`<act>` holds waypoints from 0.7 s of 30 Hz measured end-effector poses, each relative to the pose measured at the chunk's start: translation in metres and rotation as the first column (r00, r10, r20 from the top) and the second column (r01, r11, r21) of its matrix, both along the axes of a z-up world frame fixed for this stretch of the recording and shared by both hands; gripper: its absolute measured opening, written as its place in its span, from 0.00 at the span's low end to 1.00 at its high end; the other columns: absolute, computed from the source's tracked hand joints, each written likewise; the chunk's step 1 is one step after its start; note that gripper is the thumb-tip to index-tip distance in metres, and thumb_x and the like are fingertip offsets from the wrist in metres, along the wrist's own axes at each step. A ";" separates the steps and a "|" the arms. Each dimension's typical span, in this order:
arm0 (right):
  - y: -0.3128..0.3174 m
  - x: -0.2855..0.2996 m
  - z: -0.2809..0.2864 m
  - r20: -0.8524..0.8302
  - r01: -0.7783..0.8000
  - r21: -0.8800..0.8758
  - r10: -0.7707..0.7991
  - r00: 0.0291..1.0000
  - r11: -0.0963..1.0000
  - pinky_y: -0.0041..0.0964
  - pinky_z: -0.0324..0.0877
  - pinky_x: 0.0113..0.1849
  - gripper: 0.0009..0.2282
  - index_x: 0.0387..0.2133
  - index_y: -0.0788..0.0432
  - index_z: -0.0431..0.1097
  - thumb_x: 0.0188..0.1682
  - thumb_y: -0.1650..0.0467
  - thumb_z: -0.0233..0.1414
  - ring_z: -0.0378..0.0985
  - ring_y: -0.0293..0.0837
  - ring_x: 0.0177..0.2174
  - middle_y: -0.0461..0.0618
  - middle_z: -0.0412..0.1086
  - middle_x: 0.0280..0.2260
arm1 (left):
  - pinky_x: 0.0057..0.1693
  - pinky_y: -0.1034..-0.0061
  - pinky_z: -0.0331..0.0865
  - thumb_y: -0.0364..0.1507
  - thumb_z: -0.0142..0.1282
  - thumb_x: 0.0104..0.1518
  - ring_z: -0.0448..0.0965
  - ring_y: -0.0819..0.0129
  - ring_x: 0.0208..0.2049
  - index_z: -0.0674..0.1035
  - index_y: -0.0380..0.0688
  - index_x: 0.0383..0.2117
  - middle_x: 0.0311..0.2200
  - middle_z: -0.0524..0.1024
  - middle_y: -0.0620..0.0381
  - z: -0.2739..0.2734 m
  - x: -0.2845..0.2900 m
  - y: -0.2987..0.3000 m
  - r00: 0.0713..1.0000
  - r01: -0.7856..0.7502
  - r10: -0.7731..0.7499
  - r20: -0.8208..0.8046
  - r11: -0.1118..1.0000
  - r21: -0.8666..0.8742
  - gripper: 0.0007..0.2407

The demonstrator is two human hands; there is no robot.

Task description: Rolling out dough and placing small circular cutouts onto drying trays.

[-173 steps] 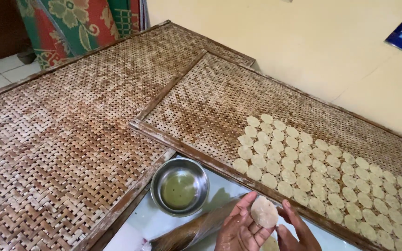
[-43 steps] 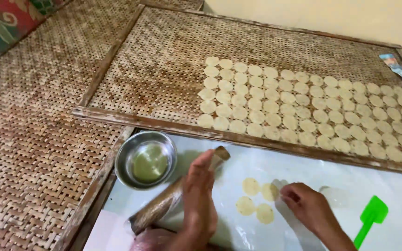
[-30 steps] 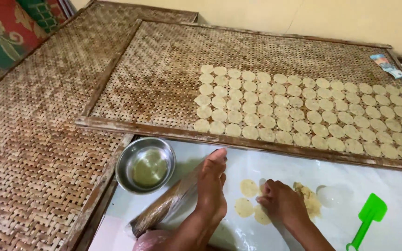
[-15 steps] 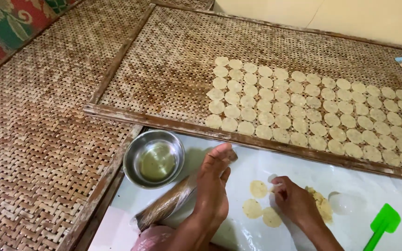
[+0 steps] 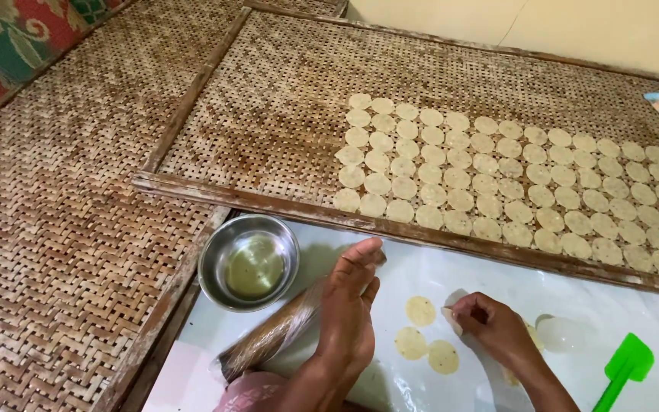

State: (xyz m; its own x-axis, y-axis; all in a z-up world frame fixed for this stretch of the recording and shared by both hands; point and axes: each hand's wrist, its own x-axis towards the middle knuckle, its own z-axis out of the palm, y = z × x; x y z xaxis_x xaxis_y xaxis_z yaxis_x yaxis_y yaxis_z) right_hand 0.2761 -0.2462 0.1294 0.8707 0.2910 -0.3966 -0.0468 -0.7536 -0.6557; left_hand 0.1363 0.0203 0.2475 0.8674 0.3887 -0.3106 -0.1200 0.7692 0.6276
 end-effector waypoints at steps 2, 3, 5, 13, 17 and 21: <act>0.001 0.000 -0.006 0.083 -0.013 -0.011 0.014 0.996 1.000 0.35 0.75 0.40 0.10 0.40 0.55 0.78 0.46 0.67 0.60 0.81 0.40 0.33 0.47 0.80 0.33 | 0.58 0.73 0.58 0.23 0.49 0.58 0.72 0.76 0.50 0.80 0.50 0.47 0.46 0.77 0.65 0.001 0.000 0.000 1.000 -0.013 0.013 -0.002 1.000 -0.009 0.13; -0.001 0.001 -0.008 0.089 -0.021 -0.008 0.022 0.996 1.000 0.35 0.75 0.40 0.10 0.40 0.55 0.78 0.46 0.67 0.60 0.81 0.40 0.33 0.47 0.80 0.33 | 0.58 0.73 0.58 0.23 0.49 0.58 0.72 0.76 0.50 0.80 0.50 0.47 0.46 0.77 0.65 -0.001 0.003 -0.005 1.000 -0.021 0.021 0.003 1.000 -0.006 0.13; 0.001 0.004 -0.011 0.143 -0.040 -0.092 0.053 0.988 0.995 0.33 0.76 0.41 0.12 0.42 0.52 0.78 0.46 0.66 0.61 0.83 0.37 0.34 0.45 0.81 0.34 | 0.57 0.75 0.62 0.23 0.46 0.55 0.74 0.77 0.49 0.80 0.48 0.46 0.45 0.79 0.67 -0.006 0.006 -0.009 0.997 -0.040 0.041 -0.072 0.999 0.006 0.14; -0.086 0.085 -0.126 0.002 -0.165 0.106 0.165 0.986 0.981 0.36 0.75 0.43 0.13 0.43 0.56 0.79 0.47 0.65 0.61 0.83 0.41 0.36 0.50 0.83 0.35 | 0.51 0.81 0.65 0.22 0.50 0.54 0.71 0.79 0.39 0.81 0.44 0.47 0.37 0.76 0.66 -0.069 0.022 -0.063 0.997 0.045 -0.046 0.061 0.999 0.006 0.14; -0.142 0.128 -0.165 0.037 -0.193 0.114 0.190 0.981 0.974 0.36 0.74 0.46 0.14 0.46 0.57 0.78 0.48 0.66 0.61 0.84 0.42 0.39 0.52 0.81 0.36 | 0.47 0.83 0.64 0.19 0.53 0.50 0.70 0.77 0.36 0.83 0.41 0.45 0.32 0.72 0.65 -0.122 0.049 -0.089 0.985 0.080 -0.075 0.153 0.996 -0.029 0.16; -0.122 0.172 -0.126 0.073 -0.207 0.093 0.201 0.977 0.974 0.37 0.73 0.46 0.14 0.47 0.58 0.76 0.48 0.67 0.61 0.83 0.42 0.39 0.52 0.80 0.36 | 0.50 0.84 0.66 0.19 0.54 0.49 0.72 0.79 0.38 0.83 0.43 0.43 0.32 0.74 0.66 -0.112 0.052 -0.097 0.990 0.072 -0.061 0.124 0.994 -0.080 0.14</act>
State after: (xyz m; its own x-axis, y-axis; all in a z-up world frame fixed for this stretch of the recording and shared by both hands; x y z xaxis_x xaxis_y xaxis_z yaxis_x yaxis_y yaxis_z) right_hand 0.4481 -0.3682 0.0039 0.8111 0.5001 -0.3033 0.1445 -0.6738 -0.7246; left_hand 0.1884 -0.0766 0.1360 0.9236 0.3057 -0.2312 -0.1378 0.8277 0.5440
